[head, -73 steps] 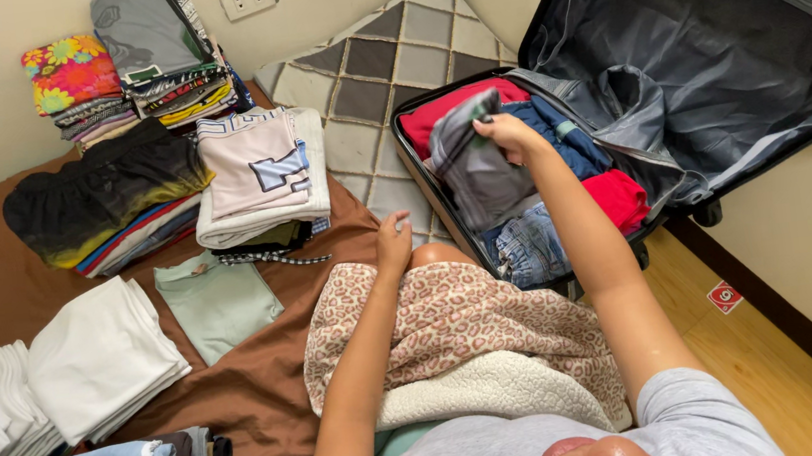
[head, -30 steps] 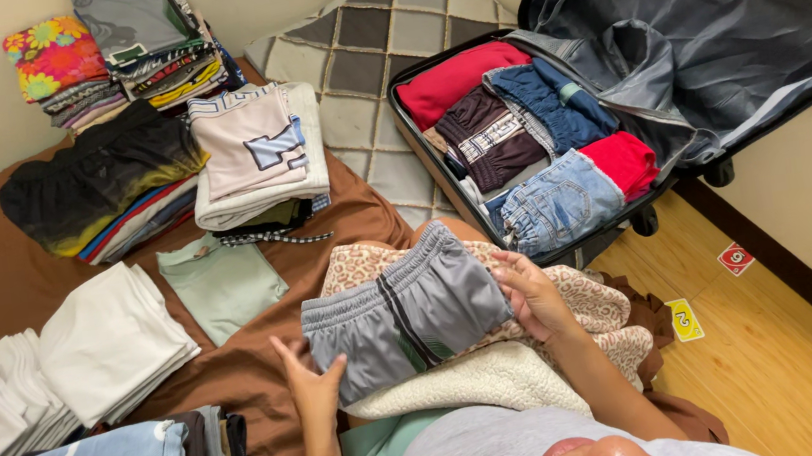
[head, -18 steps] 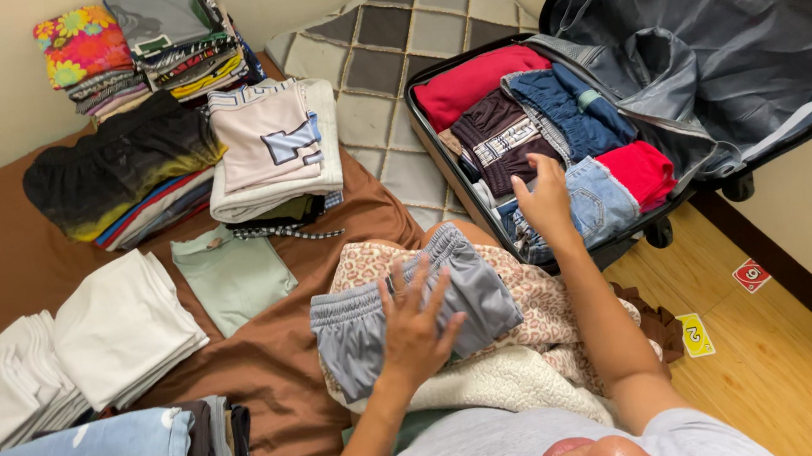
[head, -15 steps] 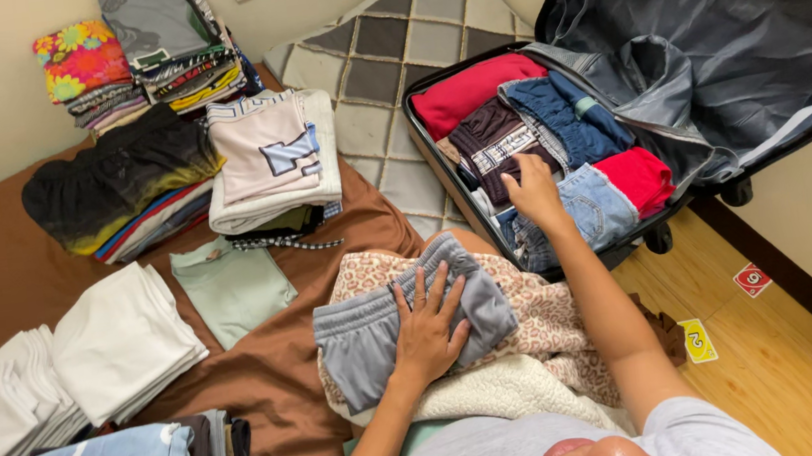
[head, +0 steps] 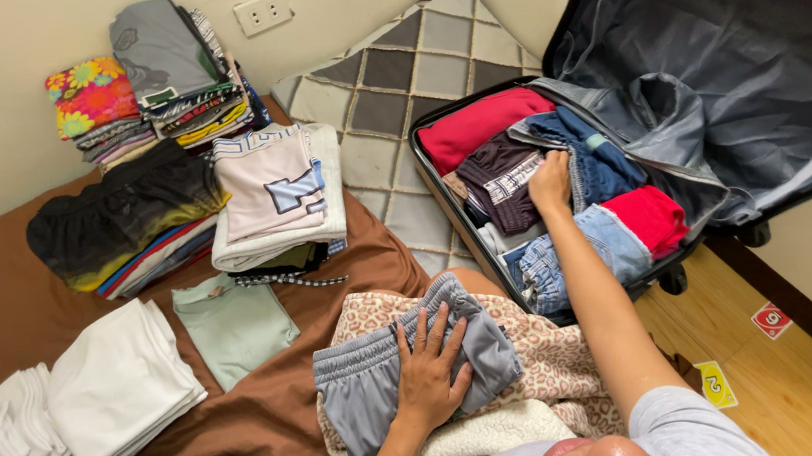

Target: The person packs clothing into a suitcase by taking folded clothes and shorts from a bed and placing them into the suitcase compartments.

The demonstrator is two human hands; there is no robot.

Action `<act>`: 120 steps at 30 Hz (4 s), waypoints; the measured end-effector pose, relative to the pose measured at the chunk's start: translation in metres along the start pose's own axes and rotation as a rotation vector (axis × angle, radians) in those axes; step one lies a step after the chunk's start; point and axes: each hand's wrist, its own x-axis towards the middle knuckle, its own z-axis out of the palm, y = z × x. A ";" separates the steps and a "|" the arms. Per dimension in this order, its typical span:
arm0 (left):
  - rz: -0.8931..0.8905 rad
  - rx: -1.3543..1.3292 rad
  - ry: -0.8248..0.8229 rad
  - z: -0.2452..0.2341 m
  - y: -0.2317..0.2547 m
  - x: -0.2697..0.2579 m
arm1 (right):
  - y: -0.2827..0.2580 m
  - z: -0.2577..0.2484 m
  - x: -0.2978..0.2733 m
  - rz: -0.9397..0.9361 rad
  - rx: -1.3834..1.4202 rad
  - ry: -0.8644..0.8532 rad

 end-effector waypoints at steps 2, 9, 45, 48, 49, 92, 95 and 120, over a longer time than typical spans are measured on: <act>-0.008 -0.010 -0.009 -0.001 0.000 -0.001 | 0.001 -0.002 0.004 -0.015 -0.025 0.002; 0.001 -0.001 0.015 0.000 0.001 -0.001 | 0.006 -0.010 0.005 -0.129 -0.002 -0.069; -0.242 -2.156 0.117 -0.012 0.012 0.045 | -0.243 -0.226 -0.179 0.449 1.795 -0.696; -0.352 -2.055 0.365 -0.019 0.015 0.041 | -0.240 -0.227 -0.212 0.304 1.743 -0.583; -0.339 -1.965 0.413 -0.023 0.013 0.041 | -0.237 -0.226 -0.214 0.285 1.732 -0.563; -0.632 -0.604 0.393 -0.063 -0.066 -0.094 | -0.183 -0.261 -0.262 -0.187 0.419 -0.707; -0.516 -0.743 0.414 -0.072 -0.061 -0.088 | -0.196 -0.255 -0.258 -0.226 0.419 -0.638; 0.024 0.054 -0.027 -0.020 0.028 0.003 | -0.010 -0.115 -0.064 -0.165 0.053 -0.146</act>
